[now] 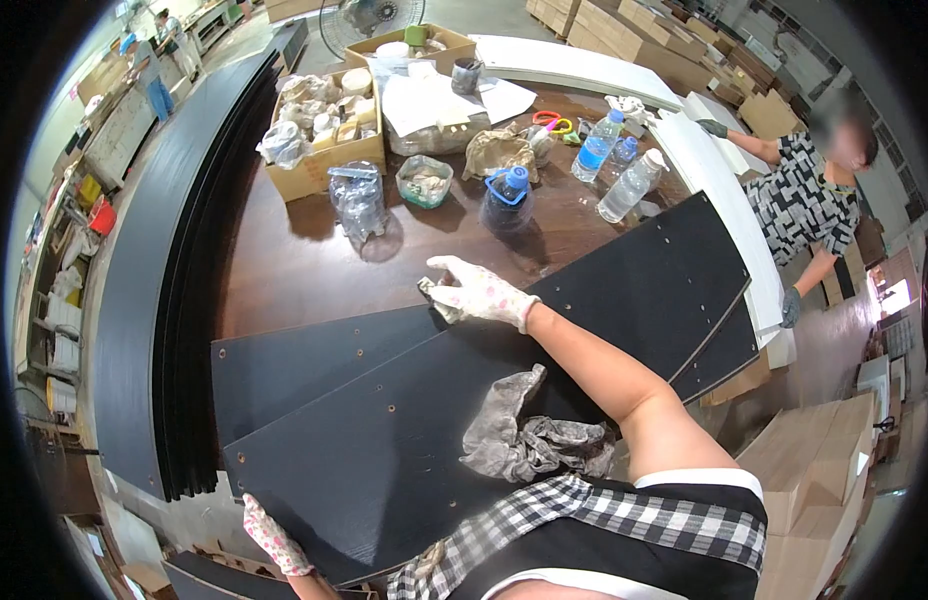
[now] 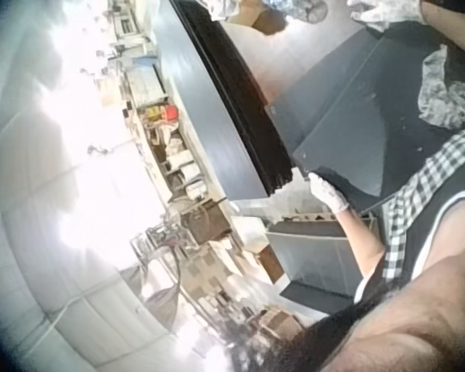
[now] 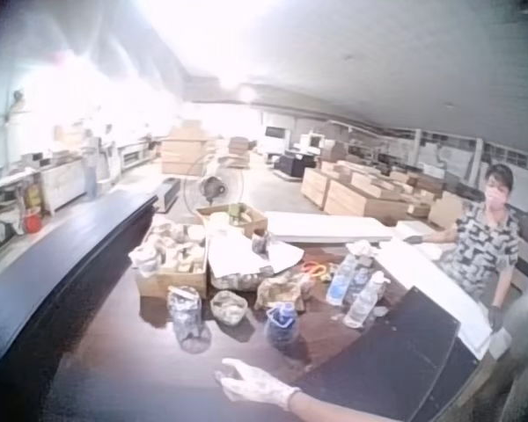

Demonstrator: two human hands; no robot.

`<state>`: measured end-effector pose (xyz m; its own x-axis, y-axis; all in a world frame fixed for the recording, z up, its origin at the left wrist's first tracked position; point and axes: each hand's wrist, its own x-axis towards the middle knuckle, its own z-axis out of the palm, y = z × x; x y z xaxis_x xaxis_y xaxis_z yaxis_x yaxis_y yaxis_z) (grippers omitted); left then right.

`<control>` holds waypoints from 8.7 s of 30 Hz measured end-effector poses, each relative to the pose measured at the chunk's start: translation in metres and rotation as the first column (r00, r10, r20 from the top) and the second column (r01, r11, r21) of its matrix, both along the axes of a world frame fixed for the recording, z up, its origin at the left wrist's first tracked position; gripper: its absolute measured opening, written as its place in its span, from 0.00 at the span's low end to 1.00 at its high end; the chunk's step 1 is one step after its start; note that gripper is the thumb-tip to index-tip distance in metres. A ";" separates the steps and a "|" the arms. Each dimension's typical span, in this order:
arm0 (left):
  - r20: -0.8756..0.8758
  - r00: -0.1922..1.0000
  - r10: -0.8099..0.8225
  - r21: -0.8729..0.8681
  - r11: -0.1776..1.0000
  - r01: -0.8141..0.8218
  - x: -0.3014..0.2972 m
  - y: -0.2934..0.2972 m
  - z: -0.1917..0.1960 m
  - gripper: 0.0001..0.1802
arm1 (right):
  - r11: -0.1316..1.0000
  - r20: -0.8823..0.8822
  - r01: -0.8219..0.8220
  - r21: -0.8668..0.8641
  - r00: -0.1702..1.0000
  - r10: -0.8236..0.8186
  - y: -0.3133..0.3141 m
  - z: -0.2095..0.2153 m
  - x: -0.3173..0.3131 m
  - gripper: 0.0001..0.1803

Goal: The person wipes black boards with a cloth, uses a small block to sand the edges, and moves the finished boards onto a stack on a pallet.

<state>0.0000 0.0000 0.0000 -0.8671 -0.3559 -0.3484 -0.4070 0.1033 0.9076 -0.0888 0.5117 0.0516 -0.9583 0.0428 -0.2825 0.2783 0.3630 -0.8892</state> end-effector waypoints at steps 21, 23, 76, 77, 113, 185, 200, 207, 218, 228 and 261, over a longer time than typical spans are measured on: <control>-0.104 0.918 -0.382 -0.900 0.430 0.077 0.016 0.016 -0.025 0.16 | 0.681 -0.502 -0.505 0.529 0.461 0.732 -0.273 0.022 -0.076 0.15; -0.147 0.981 -0.125 -0.579 0.815 0.018 0.006 0.034 -0.003 0.16 | 0.641 -0.453 -0.536 0.550 0.453 0.768 -0.292 0.016 -0.083 0.14; 0.139 0.910 -0.390 -0.707 0.605 0.367 -0.019 -0.027 -0.005 0.17 | 0.918 -0.411 0.300 -0.261 0.826 -0.386 0.007 -0.006 0.124 0.18; 0.230 0.870 -0.437 -0.879 0.290 0.378 -0.017 -0.045 -0.022 0.17 | 0.921 -0.406 0.292 -0.259 0.832 -0.378 0.011 -0.008 0.120 0.18; 0.075 0.939 -0.337 -0.997 -0.020 0.073 -0.137 -0.019 0.055 0.09 | 0.870 -0.445 0.489 -0.068 0.765 -0.465 0.097 -0.050 0.107 0.21; -0.062 0.983 -0.174 -0.487 0.865 0.122 0.013 -0.199 -0.049 0.22 | 0.618 -0.116 0.265 -0.740 0.855 -0.506 0.021 -0.016 0.237 0.22; 0.139 0.984 -0.109 -0.814 0.553 0.176 -0.014 -0.132 -0.051 0.22 | 0.584 -0.527 0.711 -0.392 0.347 -0.776 0.203 -0.035 0.216 0.22; 0.192 0.973 -0.124 -0.882 0.414 0.227 -0.019 -0.135 -0.059 0.22 | 0.147 -0.464 0.844 -0.516 -0.132 -0.876 0.340 -0.024 0.335 0.16; -0.018 0.971 -0.239 -0.685 0.710 0.162 -0.007 -0.202 -0.076 0.24 | 0.706 0.383 0.580 -0.407 0.810 -0.444 0.115 -0.013 0.431 0.23; -0.235 0.925 -0.299 -0.886 0.457 -0.078 -0.003 -0.149 -0.054 0.28 | 0.523 0.168 0.504 -0.687 0.811 -0.561 0.083 -0.062 0.421 0.24; -0.048 0.724 0.688 -0.311 0.678 -0.666 0.148 -0.346 0.026 0.24 | 0.581 -0.133 -0.266 -0.769 0.956 0.261 -0.263 0.044 -0.166 0.08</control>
